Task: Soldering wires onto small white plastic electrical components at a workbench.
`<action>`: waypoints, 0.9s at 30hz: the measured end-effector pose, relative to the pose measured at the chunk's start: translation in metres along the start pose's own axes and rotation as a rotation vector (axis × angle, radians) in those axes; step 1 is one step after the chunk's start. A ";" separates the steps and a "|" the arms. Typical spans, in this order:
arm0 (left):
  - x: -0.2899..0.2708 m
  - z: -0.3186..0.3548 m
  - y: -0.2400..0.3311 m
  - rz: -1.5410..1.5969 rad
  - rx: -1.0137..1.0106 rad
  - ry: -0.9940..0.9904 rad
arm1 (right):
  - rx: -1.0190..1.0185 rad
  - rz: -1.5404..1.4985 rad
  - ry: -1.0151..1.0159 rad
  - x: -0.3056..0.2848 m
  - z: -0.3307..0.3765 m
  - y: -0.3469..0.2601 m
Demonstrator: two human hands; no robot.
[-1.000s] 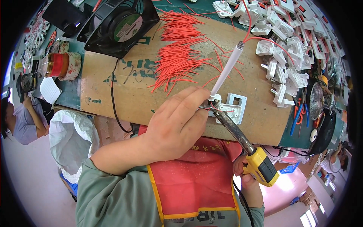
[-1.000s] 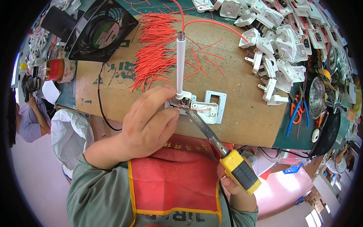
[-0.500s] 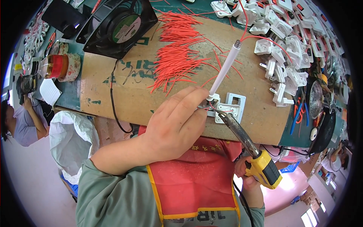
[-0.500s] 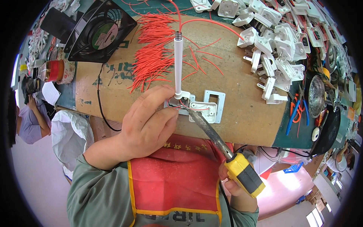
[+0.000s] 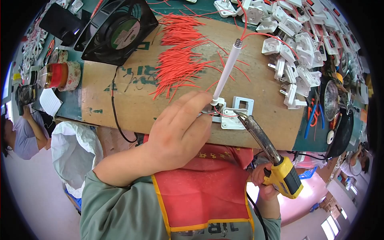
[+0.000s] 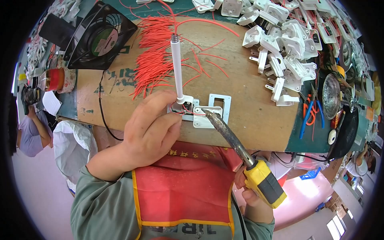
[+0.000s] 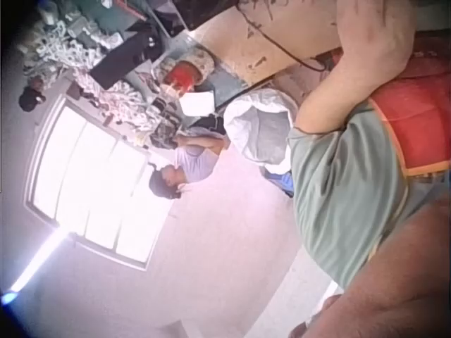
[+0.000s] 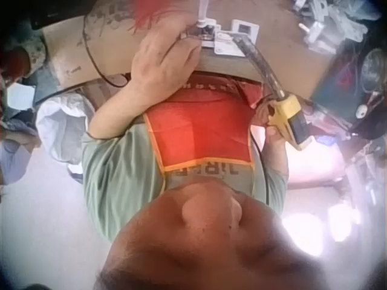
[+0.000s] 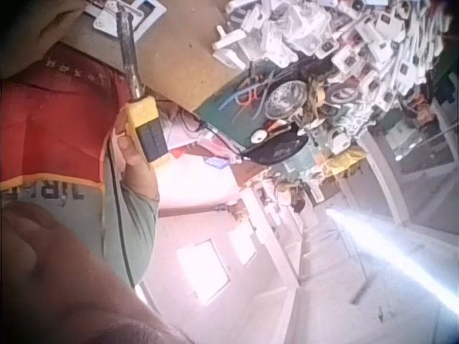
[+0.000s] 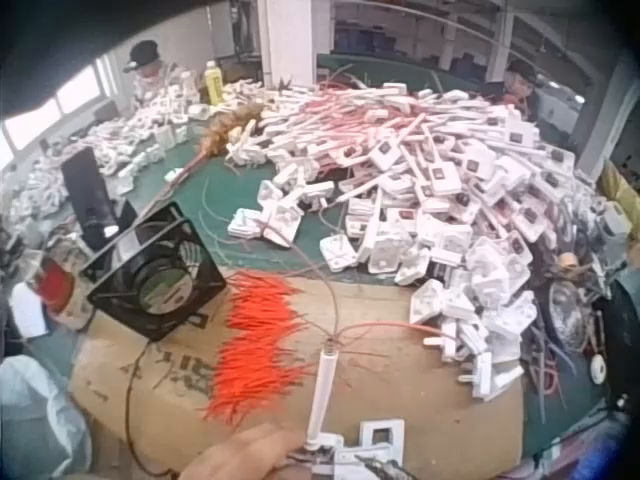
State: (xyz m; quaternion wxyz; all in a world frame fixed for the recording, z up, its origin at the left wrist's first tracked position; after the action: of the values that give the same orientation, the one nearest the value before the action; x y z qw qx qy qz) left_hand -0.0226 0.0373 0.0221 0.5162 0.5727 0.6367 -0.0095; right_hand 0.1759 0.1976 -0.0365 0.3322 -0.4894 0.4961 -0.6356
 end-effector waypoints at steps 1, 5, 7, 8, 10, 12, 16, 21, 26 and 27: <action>0.000 0.000 0.000 0.001 0.001 0.000 | -0.001 0.001 0.001 0.000 0.000 0.000; -0.001 0.000 0.001 -0.008 0.004 0.009 | 0.011 0.015 0.023 -0.001 0.000 0.000; -0.001 -0.001 0.001 -0.015 0.007 0.012 | 0.032 0.004 0.056 -0.004 0.002 0.002; -0.002 -0.001 0.001 -0.009 0.005 0.009 | 0.016 -0.031 0.078 -0.006 0.004 0.002; -0.001 -0.001 0.001 -0.005 0.004 0.007 | 0.001 -0.065 0.099 -0.010 0.005 0.001; -0.001 -0.001 0.002 -0.006 0.005 0.005 | -0.021 -0.142 0.091 -0.010 0.001 0.000; -0.001 0.000 0.000 -0.004 0.006 0.011 | -0.003 -0.190 0.099 -0.011 -0.001 0.000; -0.001 0.000 0.000 -0.001 0.005 0.005 | -0.020 -0.249 0.058 -0.010 -0.003 -0.005; -0.001 -0.001 0.002 -0.007 0.007 -0.007 | -0.109 -0.135 0.061 -0.001 -0.015 -0.014; 0.000 -0.002 0.002 -0.006 0.005 -0.012 | -0.117 -0.066 0.109 -0.002 -0.016 -0.018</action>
State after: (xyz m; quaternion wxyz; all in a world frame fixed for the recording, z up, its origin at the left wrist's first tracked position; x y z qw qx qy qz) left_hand -0.0225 0.0386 0.0240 0.5184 0.5722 0.6353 -0.0159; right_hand 0.1623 0.2092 -0.0202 0.2543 -0.4886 0.5334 -0.6420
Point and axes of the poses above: each hand's wrist, its own z-axis away from the middle knuckle, its own x-axis out of the palm, y = z × x, the point moved 9 cm from there along -z, towards the middle knuckle, and after that the axes turned 9 degrees about -x, right-handed, at the moved point
